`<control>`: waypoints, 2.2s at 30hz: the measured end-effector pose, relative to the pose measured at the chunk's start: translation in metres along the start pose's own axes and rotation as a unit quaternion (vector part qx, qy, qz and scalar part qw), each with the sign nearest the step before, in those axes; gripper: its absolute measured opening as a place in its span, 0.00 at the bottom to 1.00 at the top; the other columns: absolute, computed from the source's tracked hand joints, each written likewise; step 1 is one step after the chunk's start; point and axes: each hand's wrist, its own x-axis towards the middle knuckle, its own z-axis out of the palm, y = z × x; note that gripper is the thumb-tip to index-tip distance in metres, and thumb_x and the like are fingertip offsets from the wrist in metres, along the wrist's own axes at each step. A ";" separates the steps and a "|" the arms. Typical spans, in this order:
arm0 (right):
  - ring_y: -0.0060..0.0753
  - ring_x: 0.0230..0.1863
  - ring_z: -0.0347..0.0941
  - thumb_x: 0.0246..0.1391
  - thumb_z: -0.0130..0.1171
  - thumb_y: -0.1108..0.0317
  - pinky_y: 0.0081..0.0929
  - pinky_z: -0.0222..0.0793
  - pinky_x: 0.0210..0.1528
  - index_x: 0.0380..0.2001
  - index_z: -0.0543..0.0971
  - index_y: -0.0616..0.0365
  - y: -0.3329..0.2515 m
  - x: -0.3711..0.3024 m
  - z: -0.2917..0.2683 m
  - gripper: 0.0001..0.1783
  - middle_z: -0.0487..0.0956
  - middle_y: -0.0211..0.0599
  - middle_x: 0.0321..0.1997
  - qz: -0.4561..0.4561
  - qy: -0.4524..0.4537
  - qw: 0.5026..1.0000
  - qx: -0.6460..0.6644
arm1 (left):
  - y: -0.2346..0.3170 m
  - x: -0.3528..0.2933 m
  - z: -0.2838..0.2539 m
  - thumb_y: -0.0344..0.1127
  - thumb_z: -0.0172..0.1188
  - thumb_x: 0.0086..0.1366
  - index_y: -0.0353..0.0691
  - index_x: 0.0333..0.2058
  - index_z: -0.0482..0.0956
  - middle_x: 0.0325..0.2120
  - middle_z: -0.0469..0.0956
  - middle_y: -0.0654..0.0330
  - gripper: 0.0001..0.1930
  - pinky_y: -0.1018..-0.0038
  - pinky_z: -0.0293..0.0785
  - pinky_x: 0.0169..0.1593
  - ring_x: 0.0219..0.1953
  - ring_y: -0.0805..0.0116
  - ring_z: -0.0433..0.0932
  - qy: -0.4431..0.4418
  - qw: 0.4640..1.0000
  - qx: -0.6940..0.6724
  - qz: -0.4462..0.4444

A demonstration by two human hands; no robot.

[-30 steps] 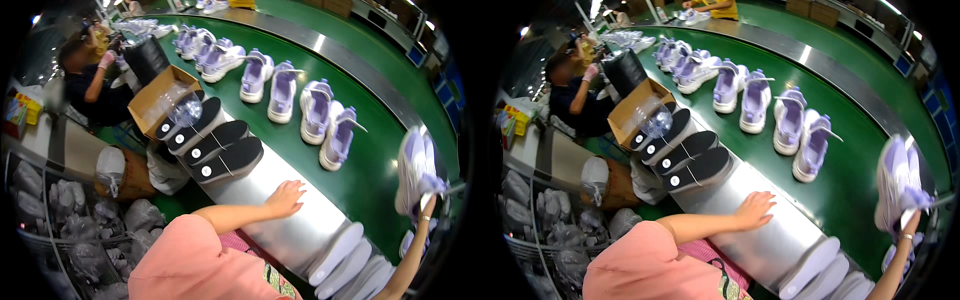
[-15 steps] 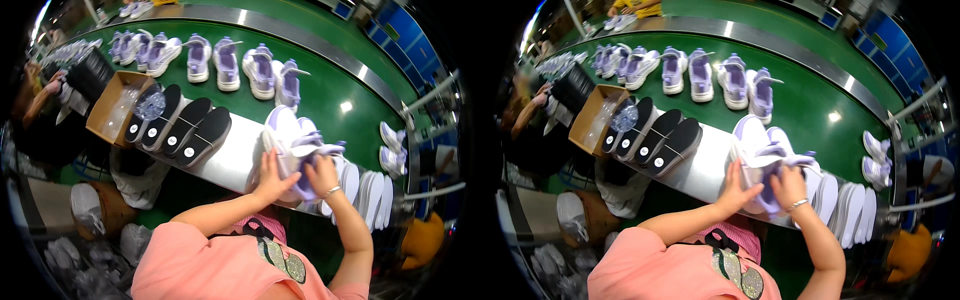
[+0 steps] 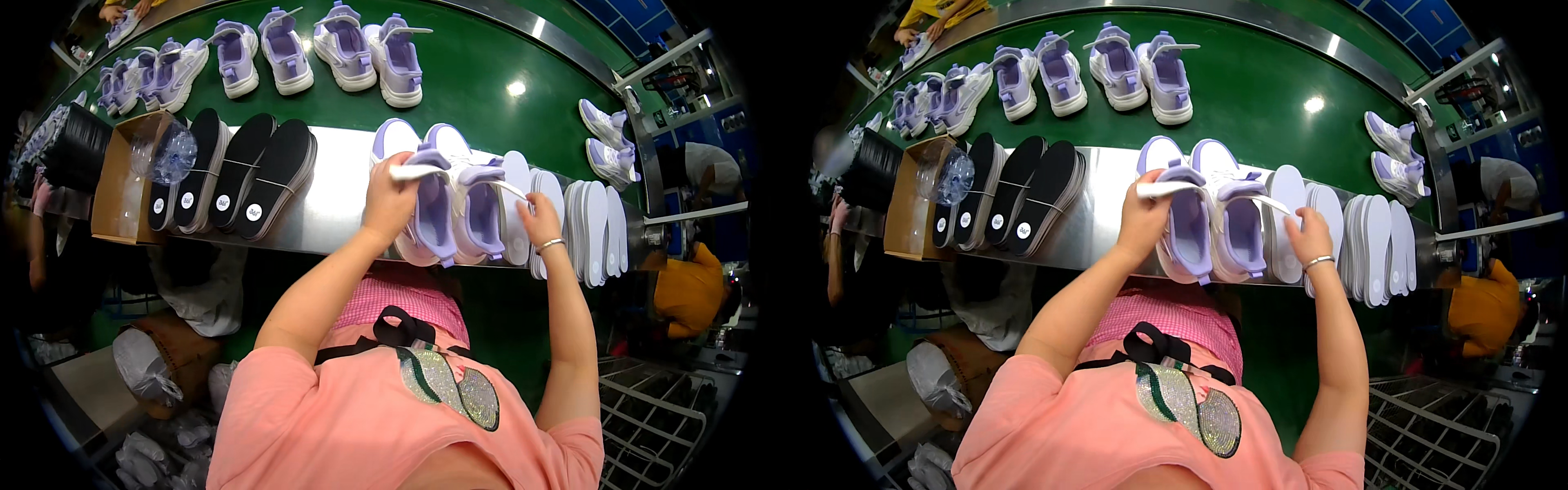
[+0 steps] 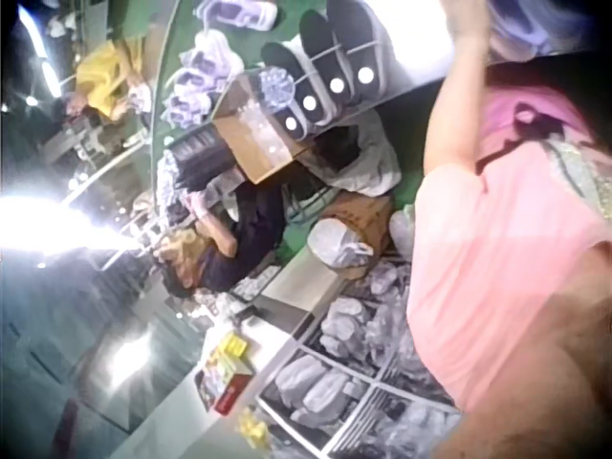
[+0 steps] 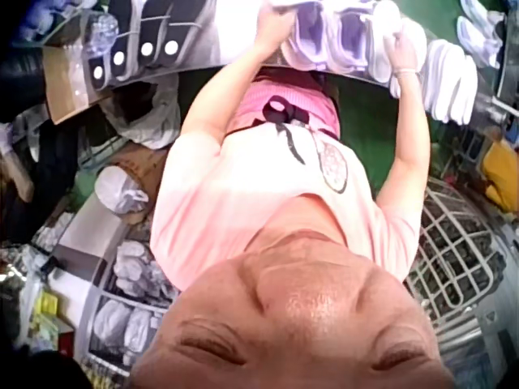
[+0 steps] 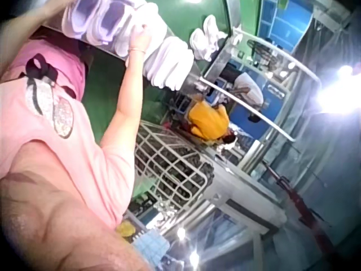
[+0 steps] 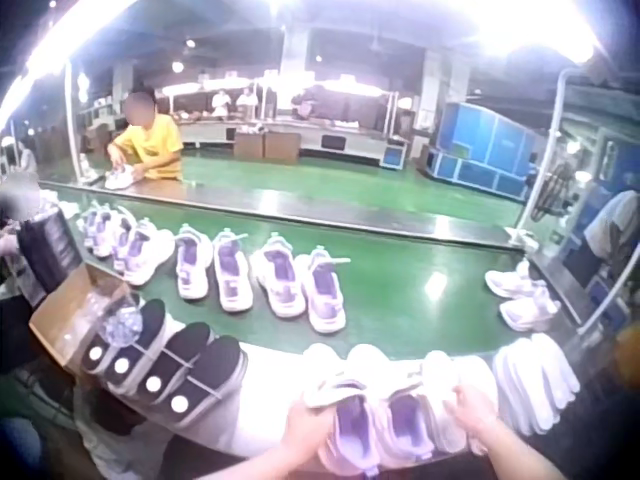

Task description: The person inserts white insoles into a sequence of purple and white shoes on a conveyor belt. The person picks up a shoe from the belt, places a white insole inside the shoe by hand, and then places the shoe back onto the conveyor belt before picking up the next shoe.

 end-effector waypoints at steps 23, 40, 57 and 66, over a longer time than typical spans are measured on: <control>0.30 0.30 0.65 0.42 0.55 0.74 0.21 0.61 0.29 0.20 0.72 0.65 -0.094 -0.013 -0.116 0.05 0.69 0.40 0.34 -0.143 0.076 0.976 0.143 | 0.017 -0.001 -0.001 0.31 0.57 0.46 0.40 0.35 0.71 0.35 0.71 0.52 0.15 0.65 0.65 0.44 0.38 0.51 0.68 0.069 0.977 0.201 -0.008; 0.39 0.33 0.74 0.40 0.54 0.68 0.32 0.72 0.32 0.25 0.79 0.58 -0.188 -0.030 -0.027 0.08 0.74 0.44 0.32 -0.231 -0.241 0.914 -0.230 | -0.004 -0.005 0.000 0.34 0.55 0.48 0.36 0.36 0.72 0.36 0.69 0.48 0.15 0.63 0.65 0.44 0.38 0.48 0.68 0.011 0.986 0.167 -0.023; 0.43 0.33 0.73 0.41 0.54 0.58 0.35 0.69 0.33 0.27 0.77 0.57 -0.185 -0.036 -0.036 0.14 0.75 0.45 0.30 -0.178 -0.279 0.924 -0.192 | -0.003 -0.015 0.000 0.31 0.55 0.49 0.36 0.35 0.72 0.35 0.68 0.49 0.13 0.65 0.66 0.44 0.37 0.51 0.69 0.058 0.977 0.197 0.057; 0.44 0.49 0.68 0.38 0.59 0.66 0.31 0.62 0.51 0.42 0.74 0.61 -0.193 -0.001 0.012 0.23 0.72 0.51 0.47 -0.170 -0.355 0.911 -0.123 | -0.001 -0.021 -0.004 0.29 0.57 0.49 0.33 0.40 0.69 0.38 0.67 0.47 0.17 0.66 0.62 0.48 0.42 0.50 0.65 0.005 0.981 0.178 0.081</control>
